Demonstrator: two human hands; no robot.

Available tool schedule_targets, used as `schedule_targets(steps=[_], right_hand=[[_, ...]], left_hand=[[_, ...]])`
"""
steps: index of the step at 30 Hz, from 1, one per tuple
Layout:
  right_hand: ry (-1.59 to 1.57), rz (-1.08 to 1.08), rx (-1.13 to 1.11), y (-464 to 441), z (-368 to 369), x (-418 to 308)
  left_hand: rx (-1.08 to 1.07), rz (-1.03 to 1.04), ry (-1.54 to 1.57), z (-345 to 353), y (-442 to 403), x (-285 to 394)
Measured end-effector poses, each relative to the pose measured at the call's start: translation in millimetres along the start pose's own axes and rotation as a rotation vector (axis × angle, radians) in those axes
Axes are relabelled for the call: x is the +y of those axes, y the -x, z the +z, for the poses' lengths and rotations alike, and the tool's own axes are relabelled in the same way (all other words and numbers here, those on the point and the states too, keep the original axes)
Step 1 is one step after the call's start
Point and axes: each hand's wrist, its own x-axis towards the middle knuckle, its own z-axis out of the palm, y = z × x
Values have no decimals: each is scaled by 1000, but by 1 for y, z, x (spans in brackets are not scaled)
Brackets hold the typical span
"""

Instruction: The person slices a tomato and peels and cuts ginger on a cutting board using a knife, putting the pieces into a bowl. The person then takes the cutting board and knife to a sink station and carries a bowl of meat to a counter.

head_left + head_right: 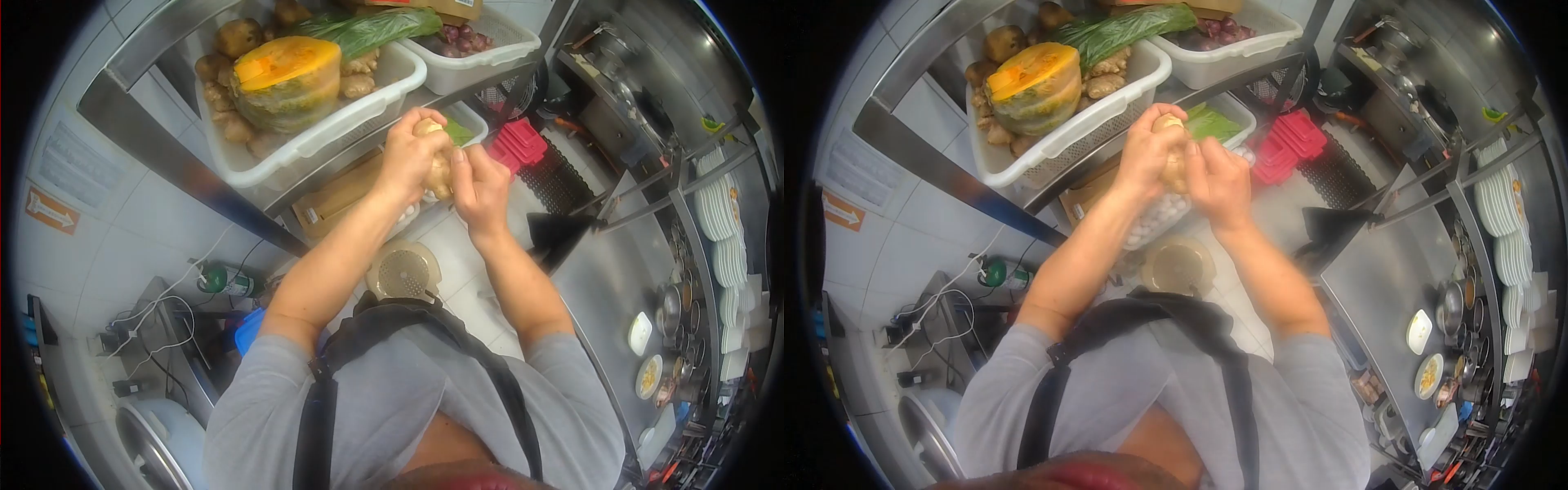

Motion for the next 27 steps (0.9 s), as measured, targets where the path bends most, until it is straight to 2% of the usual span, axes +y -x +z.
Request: schedule_targets(steps=[2, 8, 9, 13, 15, 16, 18, 21, 22, 23, 27], right_hand=[[-16, -7, 9, 0, -2, 2], [-4, -142, -6, -4, -11, 13], [19, -206, -25, -4, -13, 14], [-10, -238, 0, -1, -11, 20], [8, -141, 48, 2, -5, 37], [10, -144, 55, 1, -1, 47], [33, 39, 102, -2, 7, 62], [107, 137, 158, -4, 0, 53], [102, 119, 187, -4, 0, 53], [78, 115, 164, -4, 2, 54], [201, -93, 156, -8, 11, 62]], left_hand=[[-116, -60, 9, 1, -5, 3], [-236, -172, -137, 6, -13, 10], [-238, -177, -134, 8, -14, 11], [-306, -280, -116, 9, -18, 2], [-163, -144, -149, 9, -23, -13], [-168, -141, -152, 10, -27, -24], [161, 346, -505, 15, -33, -43], [236, 316, -457, 34, -20, -41], [241, 324, -332, 40, -20, -40], [242, 170, -185, 42, -18, -39], [386, 258, -396, 37, -35, -47]])
